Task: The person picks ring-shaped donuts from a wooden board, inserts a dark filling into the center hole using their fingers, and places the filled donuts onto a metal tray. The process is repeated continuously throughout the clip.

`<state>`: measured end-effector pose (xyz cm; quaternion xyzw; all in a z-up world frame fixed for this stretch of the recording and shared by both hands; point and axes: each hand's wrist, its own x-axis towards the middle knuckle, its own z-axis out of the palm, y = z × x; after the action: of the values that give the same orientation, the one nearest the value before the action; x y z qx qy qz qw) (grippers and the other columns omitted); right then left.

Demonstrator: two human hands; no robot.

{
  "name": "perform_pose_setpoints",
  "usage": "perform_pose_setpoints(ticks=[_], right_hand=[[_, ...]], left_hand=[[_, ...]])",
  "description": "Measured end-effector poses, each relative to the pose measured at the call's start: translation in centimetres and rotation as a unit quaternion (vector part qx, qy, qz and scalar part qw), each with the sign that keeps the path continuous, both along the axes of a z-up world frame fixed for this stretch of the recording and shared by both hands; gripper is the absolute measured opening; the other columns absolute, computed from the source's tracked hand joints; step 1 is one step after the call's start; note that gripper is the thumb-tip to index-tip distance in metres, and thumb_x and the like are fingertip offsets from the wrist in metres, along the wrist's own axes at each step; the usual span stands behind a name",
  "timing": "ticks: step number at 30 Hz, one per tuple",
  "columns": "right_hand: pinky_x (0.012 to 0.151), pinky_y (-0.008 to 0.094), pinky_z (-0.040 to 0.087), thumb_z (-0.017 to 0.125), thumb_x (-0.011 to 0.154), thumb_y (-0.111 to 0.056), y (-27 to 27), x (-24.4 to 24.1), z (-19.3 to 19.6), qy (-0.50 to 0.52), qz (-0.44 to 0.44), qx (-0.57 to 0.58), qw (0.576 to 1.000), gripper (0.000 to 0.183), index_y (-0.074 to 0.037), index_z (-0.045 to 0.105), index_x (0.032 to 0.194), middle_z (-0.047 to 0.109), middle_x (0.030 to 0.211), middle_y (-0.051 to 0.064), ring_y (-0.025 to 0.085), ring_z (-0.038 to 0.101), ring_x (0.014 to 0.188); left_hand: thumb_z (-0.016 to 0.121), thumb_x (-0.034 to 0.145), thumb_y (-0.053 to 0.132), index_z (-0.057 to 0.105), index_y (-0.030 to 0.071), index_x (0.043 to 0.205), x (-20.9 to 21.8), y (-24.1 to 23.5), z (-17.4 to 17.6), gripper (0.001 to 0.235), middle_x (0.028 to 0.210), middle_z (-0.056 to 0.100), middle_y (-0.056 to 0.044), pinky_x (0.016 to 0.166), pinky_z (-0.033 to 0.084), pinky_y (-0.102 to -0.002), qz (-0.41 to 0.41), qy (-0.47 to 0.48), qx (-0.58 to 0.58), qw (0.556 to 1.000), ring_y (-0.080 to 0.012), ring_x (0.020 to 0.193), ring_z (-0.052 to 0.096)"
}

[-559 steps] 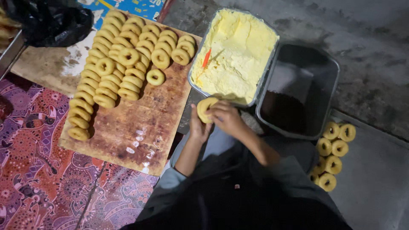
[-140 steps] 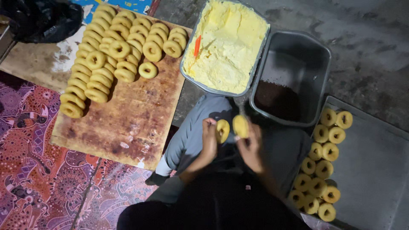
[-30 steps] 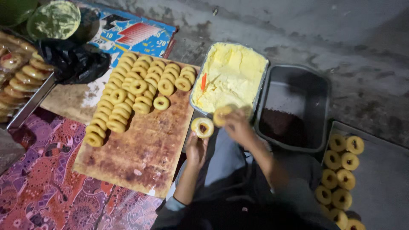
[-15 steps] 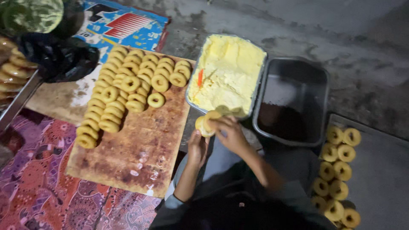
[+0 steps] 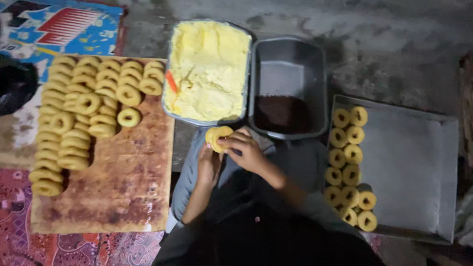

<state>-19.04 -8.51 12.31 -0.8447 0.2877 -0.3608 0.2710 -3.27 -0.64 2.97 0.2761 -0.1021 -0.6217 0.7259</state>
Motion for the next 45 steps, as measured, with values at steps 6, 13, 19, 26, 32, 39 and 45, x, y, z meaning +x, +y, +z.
perform_pose_setpoints(ticks=[6, 13, 19, 26, 32, 39, 45], right_hand=[[0.089, 0.041, 0.053, 0.076, 0.083, -0.001, -8.4, -9.2, -6.0, 0.013, -0.21, 0.02, 0.977, 0.033, -0.011, 0.077, 0.115, 0.078, 0.119, 0.01, 0.029, 0.07, 0.098], [0.08, 0.037, 0.059, 0.073, 0.083, -0.007, -14.9, -18.8, -11.6, 0.164, -0.214, 0.037, 0.962, 0.025, -0.003, 0.076, 0.108, 0.076, 0.097, 0.019, 0.028, 0.074, 0.084], [0.081, 0.045, 0.061, 0.056, 0.091, -0.013, -11.8, -20.4, -10.3, -0.275, -0.397, 0.441, 0.757, 0.029, -0.003, 0.066, 0.117, 0.073, 0.102, 0.014, 0.025, 0.073, 0.09], [0.08, 0.039, 0.055, 0.06, 0.097, -0.011, -9.0, -20.9, -9.7, -0.471, -0.217, 0.512, 0.685, 0.033, 0.0, 0.061, 0.127, 0.067, 0.112, 0.012, 0.023, 0.064, 0.098], [0.089, 0.041, 0.052, 0.076, 0.077, -0.004, -8.0, -14.3, -2.8, -0.025, -0.281, -0.075, 0.956, 0.036, -0.008, 0.075, 0.113, 0.071, 0.104, 0.008, 0.03, 0.062, 0.101], [0.09, 0.041, 0.052, 0.076, 0.086, -0.01, -7.3, -11.4, 0.4, -0.166, -0.334, 0.049, 0.926, 0.043, -0.014, 0.063, 0.127, 0.067, 0.113, 0.008, 0.027, 0.062, 0.105], [0.08, 0.037, 0.057, 0.069, 0.09, -0.017, -7.5, -15.6, -7.6, -0.572, -0.153, 0.531, 0.606, 0.033, -0.015, 0.061, 0.123, 0.069, 0.111, 0.004, 0.02, 0.067, 0.1]], left_hand=[[0.057, 0.104, 0.027, 0.059, 0.003, 0.13, -4.1, -1.5, -0.8, 0.036, 0.128, 0.064, -0.009, 0.109, 0.048, -0.039, -0.095, -0.028, 0.127, 0.987, -0.0208, 0.122, 0.061], [0.06, 0.108, 0.023, 0.07, -0.007, 0.107, -8.4, -12.6, -1.0, 0.031, 0.114, 0.068, -0.016, 0.094, 0.051, -0.034, -0.181, -0.497, -0.03, 0.848, -0.0257, 0.105, 0.065], [0.072, 0.081, 0.023, 0.071, -0.002, 0.1, -13.6, -20.1, -5.1, 0.031, 0.123, 0.062, -0.028, 0.092, 0.053, -0.046, -0.075, -0.881, -0.145, 0.444, -0.0451, 0.112, 0.06], [0.052, 0.106, 0.027, 0.069, -0.004, 0.116, -14.2, -18.8, -6.3, 0.037, 0.113, 0.071, -0.023, 0.098, 0.054, -0.047, -0.166, -0.602, 0.082, 0.777, -0.0369, 0.103, 0.068], [0.036, 0.109, 0.018, 0.055, -0.003, 0.132, -13.5, -15.7, -2.9, 0.037, 0.122, 0.068, -0.017, 0.097, 0.06, -0.041, -0.164, 0.02, 0.139, 0.976, -0.0258, 0.109, 0.07], [0.035, 0.106, 0.017, 0.056, -0.001, 0.133, -13.2, -16.2, -0.7, 0.039, 0.129, 0.066, -0.017, 0.103, 0.056, -0.042, -0.194, 0.069, 0.099, 0.974, -0.0285, 0.117, 0.067], [0.044, 0.104, 0.018, 0.057, 0.002, 0.135, -13.1, -16.5, 2.2, 0.038, 0.135, 0.062, -0.012, 0.096, 0.061, -0.047, -0.324, -0.136, 0.135, 0.926, -0.0284, 0.123, 0.063]])
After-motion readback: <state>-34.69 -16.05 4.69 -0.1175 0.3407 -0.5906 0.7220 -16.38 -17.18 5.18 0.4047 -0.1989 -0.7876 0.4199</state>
